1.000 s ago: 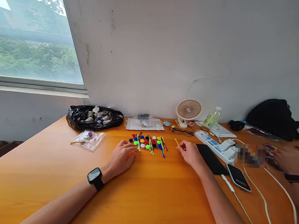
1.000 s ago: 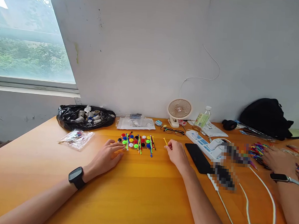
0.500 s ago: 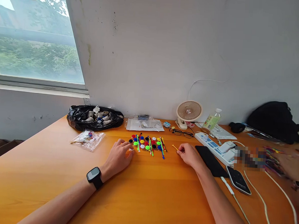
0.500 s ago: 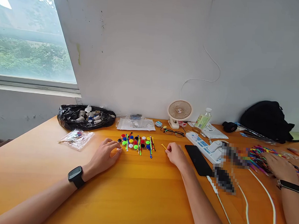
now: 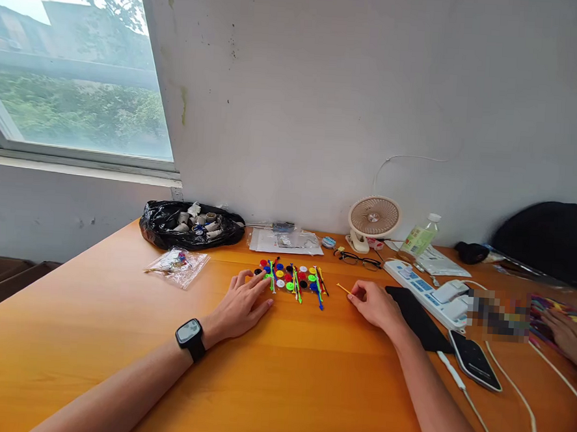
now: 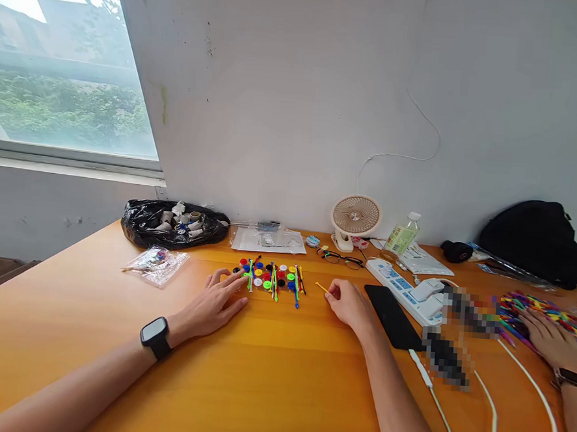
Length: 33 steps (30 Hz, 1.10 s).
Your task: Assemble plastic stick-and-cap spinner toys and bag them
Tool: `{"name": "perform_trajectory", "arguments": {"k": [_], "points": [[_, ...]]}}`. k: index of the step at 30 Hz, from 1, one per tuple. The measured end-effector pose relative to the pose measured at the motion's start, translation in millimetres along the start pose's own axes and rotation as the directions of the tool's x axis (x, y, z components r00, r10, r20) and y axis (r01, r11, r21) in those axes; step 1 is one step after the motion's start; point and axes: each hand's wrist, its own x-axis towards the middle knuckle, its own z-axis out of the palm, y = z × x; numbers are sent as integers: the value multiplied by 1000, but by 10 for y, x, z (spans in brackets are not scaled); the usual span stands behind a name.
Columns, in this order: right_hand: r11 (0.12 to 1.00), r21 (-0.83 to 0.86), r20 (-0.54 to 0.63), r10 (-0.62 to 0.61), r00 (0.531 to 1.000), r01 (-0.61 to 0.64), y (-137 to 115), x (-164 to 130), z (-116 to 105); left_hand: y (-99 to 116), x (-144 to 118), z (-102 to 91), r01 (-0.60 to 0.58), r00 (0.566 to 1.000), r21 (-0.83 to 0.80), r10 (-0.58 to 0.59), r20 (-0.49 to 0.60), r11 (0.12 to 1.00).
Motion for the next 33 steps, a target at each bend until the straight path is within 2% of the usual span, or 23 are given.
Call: {"name": "perform_trajectory", "arguments": {"k": [4,9,12,14,19,23,29,33], "points": [[996,-67,-53,55,997,-58,-106,-46,-69,6,4,-6,-11,999,-7,11,-31,1000],[988,5,-171,151,974,-152,-121,-38,-170,44,25,-39,-16,998,-15,15,-54,1000],[986,56,-282,166,945,-156,-94,-33,-208,57,43,-49,-17,997,-25,15,-72,1000],[987,75,-316,156,936,-139,-93,-35,-214,56,53,-52,-16,996,-28,14,-87,999],[991,107,-308,110,945,-81,-166,-54,-191,53,69,-74,-14,993,-27,11,-119,1000],[991,134,-312,55,948,-13,-239,-81,-177,130,49,-94,-69,989,-65,59,-135,996],[986,147,-295,-26,955,73,-326,-119,-131,310,-15,-82,-149,989,-122,145,-38,981],[984,144,-304,-53,951,101,-359,-131,-114,285,4,-100,-120,993,-82,117,-34,989]]}}
